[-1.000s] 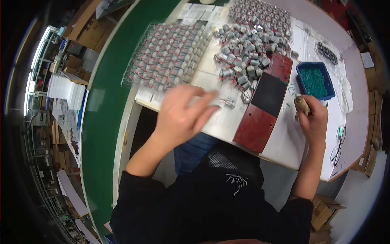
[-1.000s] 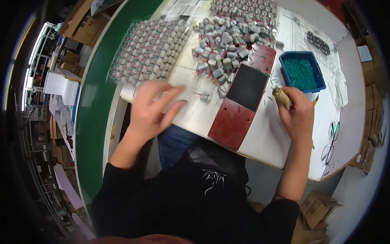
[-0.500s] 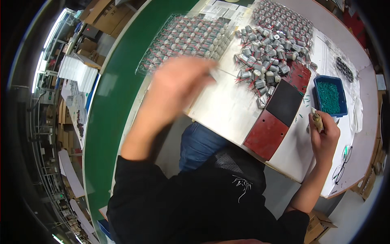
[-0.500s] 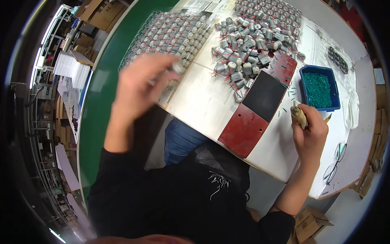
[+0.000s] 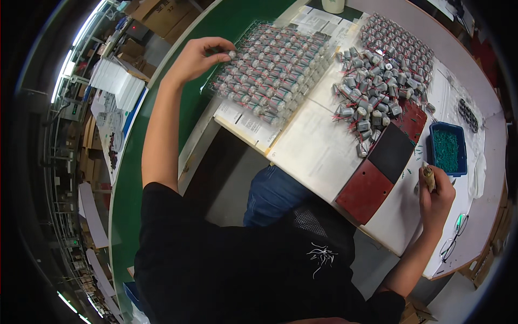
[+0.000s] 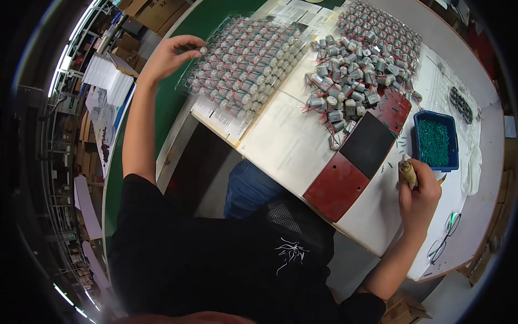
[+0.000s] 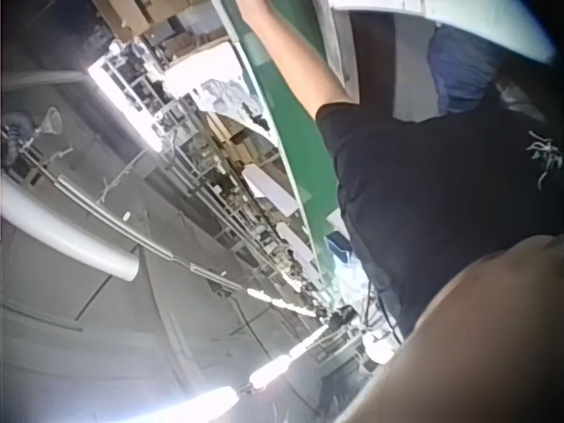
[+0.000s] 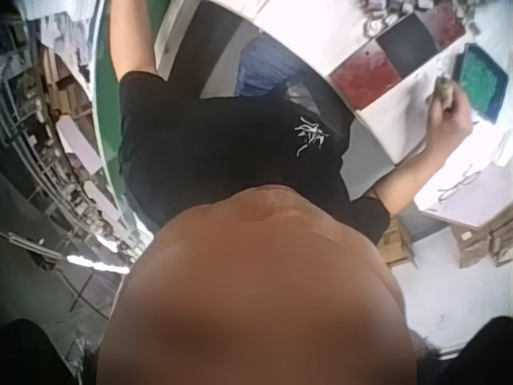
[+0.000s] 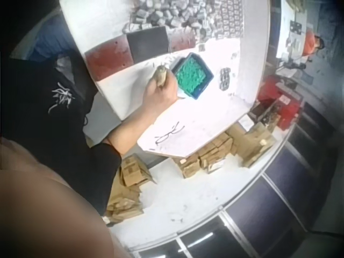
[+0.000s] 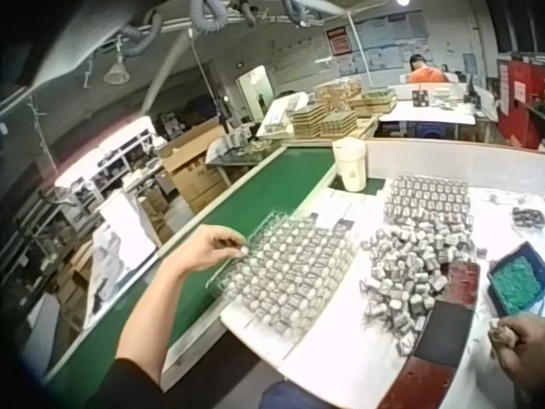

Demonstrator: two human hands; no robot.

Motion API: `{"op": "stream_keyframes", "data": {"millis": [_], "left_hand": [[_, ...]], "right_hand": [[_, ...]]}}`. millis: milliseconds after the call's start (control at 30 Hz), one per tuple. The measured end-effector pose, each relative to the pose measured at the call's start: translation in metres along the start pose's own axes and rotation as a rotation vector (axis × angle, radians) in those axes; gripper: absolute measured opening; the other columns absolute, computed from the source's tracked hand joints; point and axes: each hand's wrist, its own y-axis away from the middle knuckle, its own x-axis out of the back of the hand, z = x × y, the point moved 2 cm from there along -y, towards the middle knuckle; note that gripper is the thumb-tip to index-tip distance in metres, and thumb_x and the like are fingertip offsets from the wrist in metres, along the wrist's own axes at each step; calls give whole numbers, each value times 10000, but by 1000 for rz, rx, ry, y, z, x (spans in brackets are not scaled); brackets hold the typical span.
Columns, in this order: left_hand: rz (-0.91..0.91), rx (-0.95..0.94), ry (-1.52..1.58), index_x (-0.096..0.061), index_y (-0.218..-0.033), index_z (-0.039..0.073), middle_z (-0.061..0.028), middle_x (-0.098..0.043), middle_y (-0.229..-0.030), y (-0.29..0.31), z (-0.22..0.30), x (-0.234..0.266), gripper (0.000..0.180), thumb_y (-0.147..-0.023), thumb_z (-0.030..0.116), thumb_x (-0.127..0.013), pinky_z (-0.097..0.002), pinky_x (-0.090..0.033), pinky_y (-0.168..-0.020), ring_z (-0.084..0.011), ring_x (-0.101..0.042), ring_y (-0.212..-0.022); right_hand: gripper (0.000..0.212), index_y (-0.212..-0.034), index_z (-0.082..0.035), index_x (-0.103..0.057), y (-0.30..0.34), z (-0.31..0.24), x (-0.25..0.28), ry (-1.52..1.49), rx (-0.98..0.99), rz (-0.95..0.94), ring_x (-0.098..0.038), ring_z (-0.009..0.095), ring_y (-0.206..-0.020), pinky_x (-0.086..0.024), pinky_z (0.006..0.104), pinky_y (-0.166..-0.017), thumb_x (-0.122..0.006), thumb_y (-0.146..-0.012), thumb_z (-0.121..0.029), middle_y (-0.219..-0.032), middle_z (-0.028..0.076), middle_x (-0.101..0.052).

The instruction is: Manually connecting wires and assembling small DC motors at a factory workstation.

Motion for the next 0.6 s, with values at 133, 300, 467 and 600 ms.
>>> {"op": "stream_keyframes", "data": {"millis": [133,300,467,600], "left_hand": [[-42,17,59,-754,-1160,52,-19,-760,-1054,-2,-6,-12,254,-910,93,-778,-294,-554,-865,-116,-678,-953],[-57,15,90,-747,-1198,52,-28,-754,-1092,-6,-4,-16,292,-909,86,-779,-301,-559,-893,-126,-681,-985],[-66,5,206,-727,-1239,31,-52,-746,-1144,-8,-3,-23,335,-910,79,-773,-299,-556,-925,-138,-685,-1027],[-52,-121,132,-730,-1216,7,-97,-723,-1260,-11,-4,-15,288,-937,79,-721,-338,-483,-1067,-185,-647,-1199]], "right_hand": [[119,-1030,12,-692,1,4,-1,18,-16,-16,-601,140,-687,-487,281,-645,-730,-954,-71,-824,92,-672],[120,-1032,11,-692,1,5,-2,29,-12,-21,-600,139,-698,-486,278,-652,-731,-950,-68,-823,86,-668],[128,-1031,5,-693,4,3,4,39,-36,-23,-604,145,-711,-487,279,-664,-741,-938,-68,-825,90,-664],[140,-1025,5,-689,0,-1,9,39,31,48,-601,151,-723,-484,277,-671,-753,-929,-74,-834,98,-661]]}}
